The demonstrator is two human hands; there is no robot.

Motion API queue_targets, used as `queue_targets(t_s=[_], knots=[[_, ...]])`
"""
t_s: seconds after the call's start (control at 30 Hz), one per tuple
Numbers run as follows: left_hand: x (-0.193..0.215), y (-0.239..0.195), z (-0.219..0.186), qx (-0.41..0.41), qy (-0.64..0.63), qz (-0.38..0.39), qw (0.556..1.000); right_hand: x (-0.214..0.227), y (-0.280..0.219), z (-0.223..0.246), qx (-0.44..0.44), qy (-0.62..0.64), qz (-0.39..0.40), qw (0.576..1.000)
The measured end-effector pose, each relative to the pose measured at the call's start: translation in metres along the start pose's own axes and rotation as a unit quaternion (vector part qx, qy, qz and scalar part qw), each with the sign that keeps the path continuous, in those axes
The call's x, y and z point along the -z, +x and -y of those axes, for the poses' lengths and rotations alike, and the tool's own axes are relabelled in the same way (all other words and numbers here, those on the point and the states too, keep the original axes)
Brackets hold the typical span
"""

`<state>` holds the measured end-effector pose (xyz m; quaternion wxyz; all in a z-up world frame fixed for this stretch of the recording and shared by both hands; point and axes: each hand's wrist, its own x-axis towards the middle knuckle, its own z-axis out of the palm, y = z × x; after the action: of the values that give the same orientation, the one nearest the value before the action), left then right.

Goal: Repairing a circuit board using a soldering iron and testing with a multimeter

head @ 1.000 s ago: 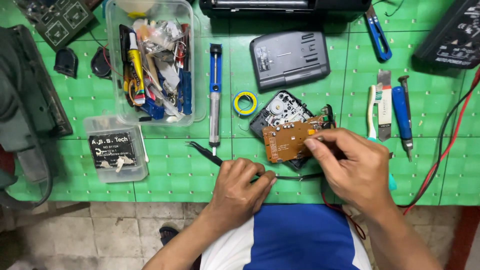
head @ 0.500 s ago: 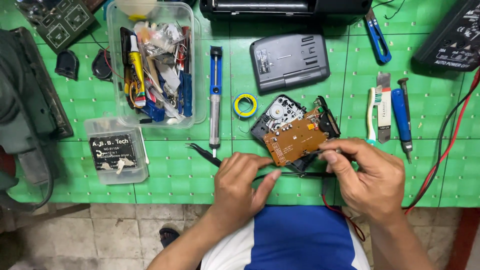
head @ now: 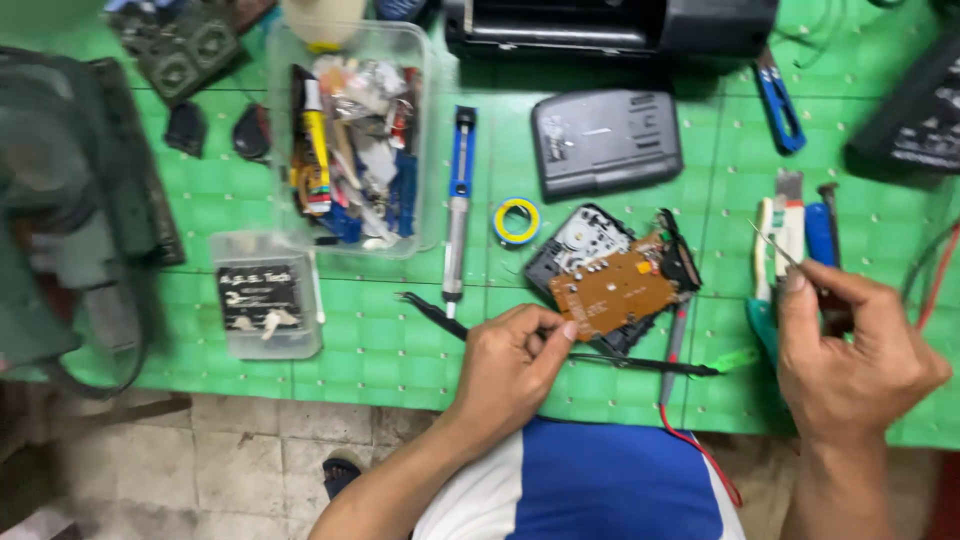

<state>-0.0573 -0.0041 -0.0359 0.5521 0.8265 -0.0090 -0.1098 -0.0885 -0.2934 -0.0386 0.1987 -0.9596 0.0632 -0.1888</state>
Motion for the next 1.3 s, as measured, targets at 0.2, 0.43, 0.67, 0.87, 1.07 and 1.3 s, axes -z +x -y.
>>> queue_targets(t_s=[0.2,0.43,0.67,0.87,1.07,1.3], knots=[[0.000,0.002,0.000,0.052,-0.038,0.005,0.998,-0.013,0.001,0.002,0.123,-0.106,0.029,0.986],[0.004,-0.001,-0.006,0.007,-0.053,-0.020,0.998,-0.012,-0.001,0.004,0.113,-0.100,0.059,0.987],[0.016,-0.004,-0.008,-0.209,-0.017,-0.079,0.975,-0.019,-0.015,-0.016,0.087,-0.018,0.038,0.995],[0.037,0.009,-0.015,-0.315,0.110,-0.144,0.932,-0.018,-0.020,-0.010,0.059,-0.017,0.043,0.997],[0.077,0.025,-0.008,-0.313,0.225,-0.199,0.901,-0.018,-0.020,-0.008,0.052,-0.003,0.041,0.998],[0.131,0.064,0.019,-0.252,0.355,-0.233,0.869,-0.017,-0.016,-0.007,0.059,-0.044,0.056,0.996]])
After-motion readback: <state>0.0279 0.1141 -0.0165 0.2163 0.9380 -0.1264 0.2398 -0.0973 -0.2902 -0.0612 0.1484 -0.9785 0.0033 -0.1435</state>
